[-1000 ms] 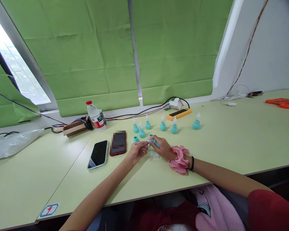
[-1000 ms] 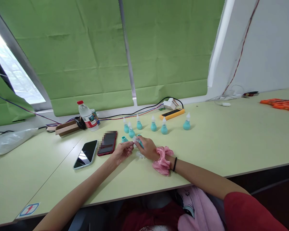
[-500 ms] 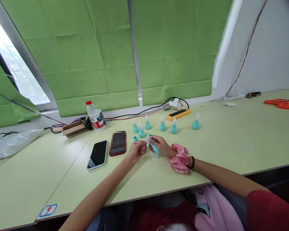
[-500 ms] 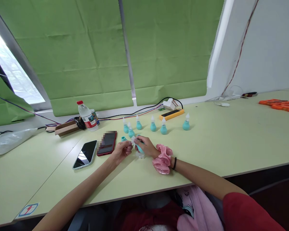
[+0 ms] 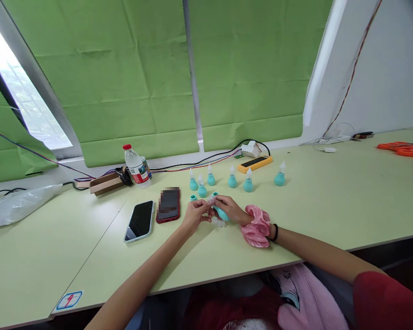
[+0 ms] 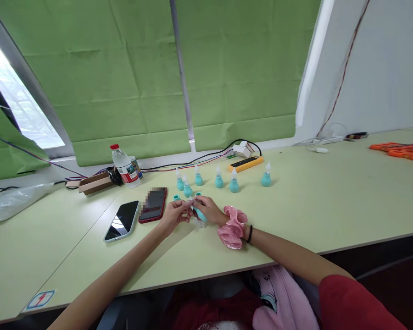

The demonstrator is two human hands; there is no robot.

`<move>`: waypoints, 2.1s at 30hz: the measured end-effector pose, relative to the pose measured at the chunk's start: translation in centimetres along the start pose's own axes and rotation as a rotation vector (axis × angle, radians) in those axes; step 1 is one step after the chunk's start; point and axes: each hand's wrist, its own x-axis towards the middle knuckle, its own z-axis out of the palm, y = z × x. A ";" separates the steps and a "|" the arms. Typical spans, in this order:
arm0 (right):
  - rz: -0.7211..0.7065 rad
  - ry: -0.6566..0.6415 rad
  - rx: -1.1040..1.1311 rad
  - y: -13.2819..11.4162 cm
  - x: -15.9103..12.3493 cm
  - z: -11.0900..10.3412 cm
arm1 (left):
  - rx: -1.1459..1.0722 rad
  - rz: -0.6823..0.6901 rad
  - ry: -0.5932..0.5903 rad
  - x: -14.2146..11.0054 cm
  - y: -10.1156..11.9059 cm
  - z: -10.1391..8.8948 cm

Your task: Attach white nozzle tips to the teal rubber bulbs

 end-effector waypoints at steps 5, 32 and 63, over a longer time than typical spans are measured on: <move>-0.015 0.053 -0.015 -0.3 -0.2 0.1 | 0.140 0.049 -0.010 0.0 0.1 -0.3; 0.457 -0.756 -0.051 -3.9 -0.6 -2.2 | 1.144 -0.056 -0.336 -1.1 3.8 -4.0; 0.008 -0.132 -0.468 -1.4 -1.8 1.3 | 0.648 0.136 -0.145 -0.7 0.4 0.1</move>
